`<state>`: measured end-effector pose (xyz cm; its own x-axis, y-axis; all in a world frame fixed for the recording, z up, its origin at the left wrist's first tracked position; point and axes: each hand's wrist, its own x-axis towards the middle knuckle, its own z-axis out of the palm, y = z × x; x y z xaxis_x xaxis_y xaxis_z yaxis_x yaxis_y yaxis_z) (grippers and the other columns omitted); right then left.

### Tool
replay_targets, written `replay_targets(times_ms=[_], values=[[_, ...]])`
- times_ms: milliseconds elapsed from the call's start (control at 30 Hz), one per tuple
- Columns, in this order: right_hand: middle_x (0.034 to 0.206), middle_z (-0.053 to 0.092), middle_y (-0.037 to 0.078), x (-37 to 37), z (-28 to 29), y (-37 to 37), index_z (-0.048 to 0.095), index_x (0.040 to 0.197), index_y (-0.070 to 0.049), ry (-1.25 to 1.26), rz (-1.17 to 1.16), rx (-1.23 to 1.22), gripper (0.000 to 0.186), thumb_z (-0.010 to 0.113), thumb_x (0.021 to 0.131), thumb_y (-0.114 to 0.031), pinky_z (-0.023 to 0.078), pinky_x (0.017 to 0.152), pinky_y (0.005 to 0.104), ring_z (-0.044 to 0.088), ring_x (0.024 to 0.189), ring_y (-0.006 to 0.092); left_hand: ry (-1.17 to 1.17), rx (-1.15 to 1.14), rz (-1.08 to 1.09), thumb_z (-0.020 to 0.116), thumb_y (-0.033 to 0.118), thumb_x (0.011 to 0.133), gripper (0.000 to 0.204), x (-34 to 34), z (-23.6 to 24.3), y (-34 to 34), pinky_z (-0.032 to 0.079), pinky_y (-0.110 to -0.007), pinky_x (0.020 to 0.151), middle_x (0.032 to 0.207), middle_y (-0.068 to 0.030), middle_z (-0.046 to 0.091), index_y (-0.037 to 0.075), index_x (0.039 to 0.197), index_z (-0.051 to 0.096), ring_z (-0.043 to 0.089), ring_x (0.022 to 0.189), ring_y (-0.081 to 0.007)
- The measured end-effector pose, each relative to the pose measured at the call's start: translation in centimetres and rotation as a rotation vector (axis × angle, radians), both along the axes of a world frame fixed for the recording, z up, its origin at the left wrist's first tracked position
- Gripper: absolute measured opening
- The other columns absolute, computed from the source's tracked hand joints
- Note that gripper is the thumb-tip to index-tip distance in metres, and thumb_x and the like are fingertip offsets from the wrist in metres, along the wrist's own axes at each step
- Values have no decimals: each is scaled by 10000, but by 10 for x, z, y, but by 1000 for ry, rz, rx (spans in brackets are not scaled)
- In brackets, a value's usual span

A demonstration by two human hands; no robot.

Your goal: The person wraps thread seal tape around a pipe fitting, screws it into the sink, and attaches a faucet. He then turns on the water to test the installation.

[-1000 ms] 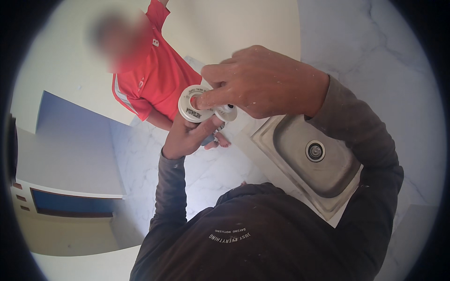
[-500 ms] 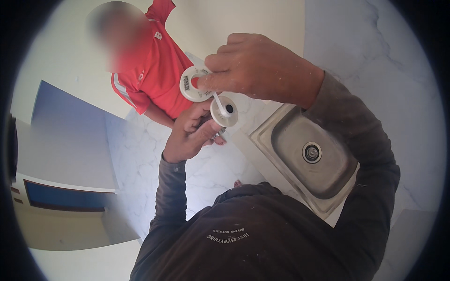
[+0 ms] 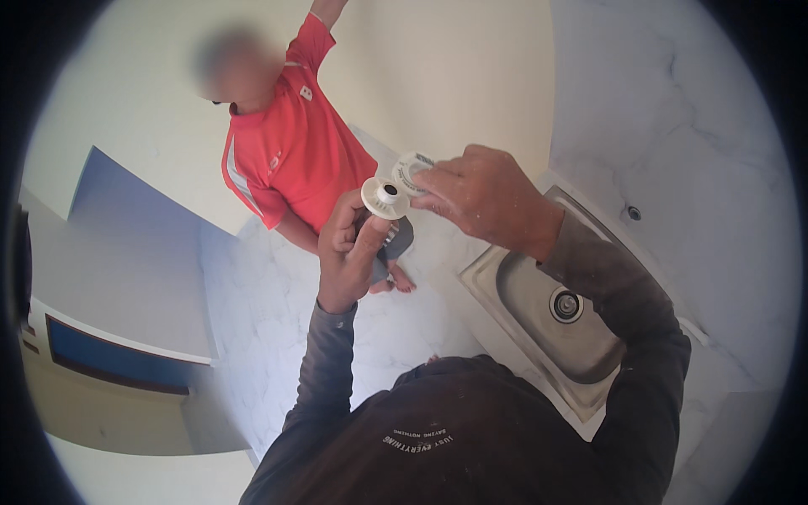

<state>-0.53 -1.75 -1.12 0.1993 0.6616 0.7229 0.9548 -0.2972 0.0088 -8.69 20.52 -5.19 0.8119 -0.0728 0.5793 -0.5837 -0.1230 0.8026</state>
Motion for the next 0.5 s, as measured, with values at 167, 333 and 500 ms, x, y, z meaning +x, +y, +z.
replay_targets(times_ms=[167,333,500], values=[[786,674,101,-14,8,-9,708,1064,-43,342,43,-13,240,765,937,-238,453,610,372,604,656,253,-110,116,138,643,116,1030,291,9,11,1,487,-245,686,930,-48,660,-3,1288,582,609,791,-78],[695,595,43,-25,25,-19,727,1060,3,958,167,-50,313,673,1014,-302,405,545,313,519,568,126,-331,431,325,698,75,961,329,9,20,2,519,-309,658,933,-111,675,-3,1265,600,660,762,-193],[651,539,2,-37,43,-25,730,1079,25,1356,337,-1,402,644,1032,-365,377,507,300,475,544,70,-360,578,286,706,84,944,352,3,27,3,529,-341,661,943,-126,685,-6,1266,598,678,779,-248]])
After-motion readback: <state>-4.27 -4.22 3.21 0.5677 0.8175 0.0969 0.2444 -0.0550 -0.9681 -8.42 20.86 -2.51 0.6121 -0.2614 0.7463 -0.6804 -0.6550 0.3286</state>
